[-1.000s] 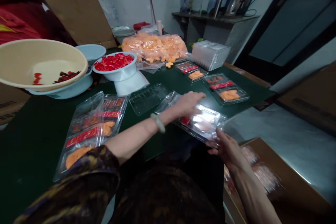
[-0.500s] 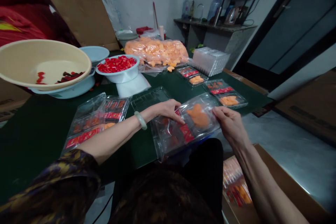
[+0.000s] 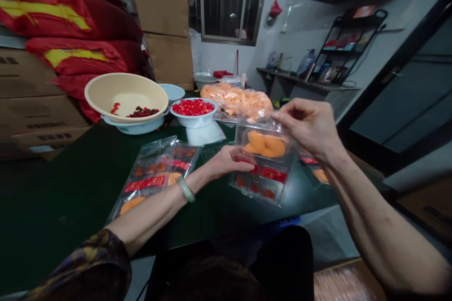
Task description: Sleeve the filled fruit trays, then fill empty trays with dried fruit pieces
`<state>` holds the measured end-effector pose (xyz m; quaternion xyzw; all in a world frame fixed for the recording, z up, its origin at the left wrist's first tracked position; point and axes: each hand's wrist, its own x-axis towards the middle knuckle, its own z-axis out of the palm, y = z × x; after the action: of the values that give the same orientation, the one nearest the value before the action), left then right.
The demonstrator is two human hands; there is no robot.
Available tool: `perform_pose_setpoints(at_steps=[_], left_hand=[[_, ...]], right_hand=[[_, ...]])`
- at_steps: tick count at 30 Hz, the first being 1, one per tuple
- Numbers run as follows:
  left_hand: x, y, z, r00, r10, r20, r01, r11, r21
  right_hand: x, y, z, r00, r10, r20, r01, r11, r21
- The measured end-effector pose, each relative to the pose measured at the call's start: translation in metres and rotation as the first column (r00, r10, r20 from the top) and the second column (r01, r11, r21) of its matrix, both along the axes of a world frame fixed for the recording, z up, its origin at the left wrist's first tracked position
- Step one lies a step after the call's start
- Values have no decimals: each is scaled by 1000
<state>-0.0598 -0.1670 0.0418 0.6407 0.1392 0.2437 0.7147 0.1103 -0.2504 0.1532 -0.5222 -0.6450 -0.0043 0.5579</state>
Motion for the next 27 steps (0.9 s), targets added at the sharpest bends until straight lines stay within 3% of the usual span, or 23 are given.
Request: perform_pose_setpoints(at_steps=[6,10,12,13,15,17,18,20,22,23,24,27], left_hand=[[-21,-19,-1,991,134,20,-130,981,-147],[-43,-28,-6,966,259,12,-248,935,-255],[-54,-31,-10,946,323,-3,-312,909,-276],[-59,-32,-12,937,350,-6,-337,898,-283],[-67,-35,-16,922,387,0,-369,879,-303],[-74,-39,-18,913,407,1,-386,866,-319],[-78,-40,-18,910,414,-7,-394,862,-319],[-90,-42,-15,900,430,-74,-433,858,-278],[-113,-38,-9,843,515,-157,-536,831,-153],[-129,-34,-7,784,596,-175,-613,788,-60],[-147,-29,-5,696,697,-173,-702,711,41],[-207,-9,-7,315,920,-232,-884,373,281]], right_hand=[[-7,41,-1,934,56,-353,1,988,157],[-6,51,-19,741,126,-660,-23,986,162],[-14,44,-39,623,138,-770,-178,983,32],[-21,39,-50,583,133,-801,-301,952,-61],[-39,26,-75,554,128,-822,-540,808,-238],[-58,16,-97,558,137,-819,-660,671,-338],[-65,13,-106,556,147,-818,-686,636,-353],[-75,12,-117,539,156,-828,-697,635,-334],[-74,13,-123,524,147,-839,-670,679,-300],[-70,14,-126,526,126,-841,-647,701,-299],[-64,14,-128,531,92,-842,-618,722,-311],[-44,15,-140,527,-53,-848,-533,757,-379]])
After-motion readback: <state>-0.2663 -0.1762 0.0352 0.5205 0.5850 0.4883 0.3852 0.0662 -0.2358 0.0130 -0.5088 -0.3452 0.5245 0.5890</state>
